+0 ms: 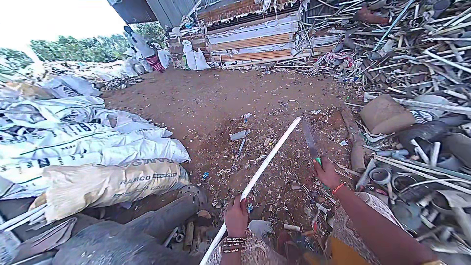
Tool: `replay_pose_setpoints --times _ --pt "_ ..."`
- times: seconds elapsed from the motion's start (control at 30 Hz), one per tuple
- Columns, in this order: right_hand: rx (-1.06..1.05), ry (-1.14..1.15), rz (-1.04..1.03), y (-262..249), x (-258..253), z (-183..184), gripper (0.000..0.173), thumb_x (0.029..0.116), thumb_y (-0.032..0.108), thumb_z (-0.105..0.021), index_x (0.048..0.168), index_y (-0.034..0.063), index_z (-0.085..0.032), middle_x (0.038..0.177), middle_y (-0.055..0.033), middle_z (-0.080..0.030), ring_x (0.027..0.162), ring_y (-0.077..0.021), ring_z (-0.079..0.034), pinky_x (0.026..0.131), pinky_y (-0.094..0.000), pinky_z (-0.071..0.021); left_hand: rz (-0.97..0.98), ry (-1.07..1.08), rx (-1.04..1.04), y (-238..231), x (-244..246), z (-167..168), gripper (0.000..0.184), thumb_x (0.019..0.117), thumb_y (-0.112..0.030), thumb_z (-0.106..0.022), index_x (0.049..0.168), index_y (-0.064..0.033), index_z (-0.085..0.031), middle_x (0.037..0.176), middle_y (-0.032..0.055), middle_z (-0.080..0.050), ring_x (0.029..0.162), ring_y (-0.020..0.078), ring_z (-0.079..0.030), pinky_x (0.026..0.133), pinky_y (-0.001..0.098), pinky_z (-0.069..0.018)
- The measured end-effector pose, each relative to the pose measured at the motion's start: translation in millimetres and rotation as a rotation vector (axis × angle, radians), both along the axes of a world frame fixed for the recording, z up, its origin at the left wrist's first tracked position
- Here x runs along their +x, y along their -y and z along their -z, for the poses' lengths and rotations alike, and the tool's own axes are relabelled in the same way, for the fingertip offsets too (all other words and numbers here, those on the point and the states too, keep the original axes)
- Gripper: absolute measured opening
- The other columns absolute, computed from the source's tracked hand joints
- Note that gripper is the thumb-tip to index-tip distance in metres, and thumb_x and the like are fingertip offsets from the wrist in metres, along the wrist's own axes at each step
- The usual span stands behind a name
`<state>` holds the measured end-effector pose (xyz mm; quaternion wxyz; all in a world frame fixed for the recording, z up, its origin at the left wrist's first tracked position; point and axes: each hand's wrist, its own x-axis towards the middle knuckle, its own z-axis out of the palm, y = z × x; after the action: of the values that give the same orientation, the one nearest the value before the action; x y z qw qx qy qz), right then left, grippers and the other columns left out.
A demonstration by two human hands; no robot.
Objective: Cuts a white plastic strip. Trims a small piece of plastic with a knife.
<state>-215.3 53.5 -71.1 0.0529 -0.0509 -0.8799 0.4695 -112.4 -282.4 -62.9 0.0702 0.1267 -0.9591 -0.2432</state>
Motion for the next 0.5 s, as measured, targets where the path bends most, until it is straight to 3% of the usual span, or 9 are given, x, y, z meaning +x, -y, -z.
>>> replay_pose_setpoints --times 0.13,0.2,0.3,0.4,0.5 --pt "0.172 0.014 -0.024 -0.9 -1.9 -9.9 0.047 0.1102 0.033 -0.045 0.132 -0.0074 -0.053 0.096 -0.0246 -0.067 0.089 -0.0406 -0.068 0.084 -0.0596 -0.0516 0.114 0.145 -0.025 -5.9 -2.8 -1.2 0.036 0.1082 -0.02 -0.049 0.133 0.0009 -0.064 0.121 0.0299 -0.068 0.112 0.0502 -0.066 0.098 0.0655 -0.0475" --pt "0.161 0.115 0.018 -4.6 -4.6 -9.0 0.047 0.1119 0.033 -0.043 0.137 -0.0061 -0.05 0.102 -0.0258 -0.067 0.095 -0.0414 -0.067 0.088 -0.0599 -0.0507 0.147 0.248 -0.072 -9.3 -0.2 -3.3 0.039 0.1091 -0.026 -0.047 0.136 -0.0021 -0.063 0.121 0.0278 -0.069 0.112 0.0482 -0.066 0.097 0.0642 -0.0487" --pt "0.167 0.251 -0.015 6.1 -2.6 -6.5 0.047 0.1122 0.034 -0.042 0.133 -0.0066 -0.051 0.106 -0.0269 -0.065 0.099 -0.0406 -0.066 0.091 -0.0579 -0.0499 0.148 0.416 -0.132 -11.1 -4.6 -6.4 0.048 0.1069 -0.042 -0.051 0.141 -0.0083 -0.059 0.122 0.0243 -0.069 0.115 0.0436 -0.067 0.098 0.0606 -0.0505" --pt "0.403 0.414 -0.397 53.4 26.2 -0.3 0.052 0.1121 0.039 -0.041 0.139 -0.0044 -0.051 0.121 -0.0293 -0.065 0.115 -0.0445 -0.065 0.098 -0.0612 -0.049 0.169 0.573 -0.165 -18.8 -9.5 -11.4 0.055 0.1077 -0.045 -0.047 0.15 -0.0093 -0.048 0.122 0.0251 -0.069 0.117 0.0432 -0.066 0.1 0.0602 -0.05" --pt "0.635 0.491 -0.643 102.8 62.2 4.2 0.054 0.1109 0.046 -0.04 0.141 0.0021 -0.052 0.123 -0.0273 -0.068 0.117 -0.0459 -0.066 0.097 -0.064 -0.0498 0.209 0.629 -0.169 -26.9 -12.2 -7.6 0.054 0.1088 -0.043 -0.045 0.149 -0.0071 -0.048 0.125 0.0253 -0.067 0.119 0.0433 -0.065 0.1 0.0607 -0.0503"
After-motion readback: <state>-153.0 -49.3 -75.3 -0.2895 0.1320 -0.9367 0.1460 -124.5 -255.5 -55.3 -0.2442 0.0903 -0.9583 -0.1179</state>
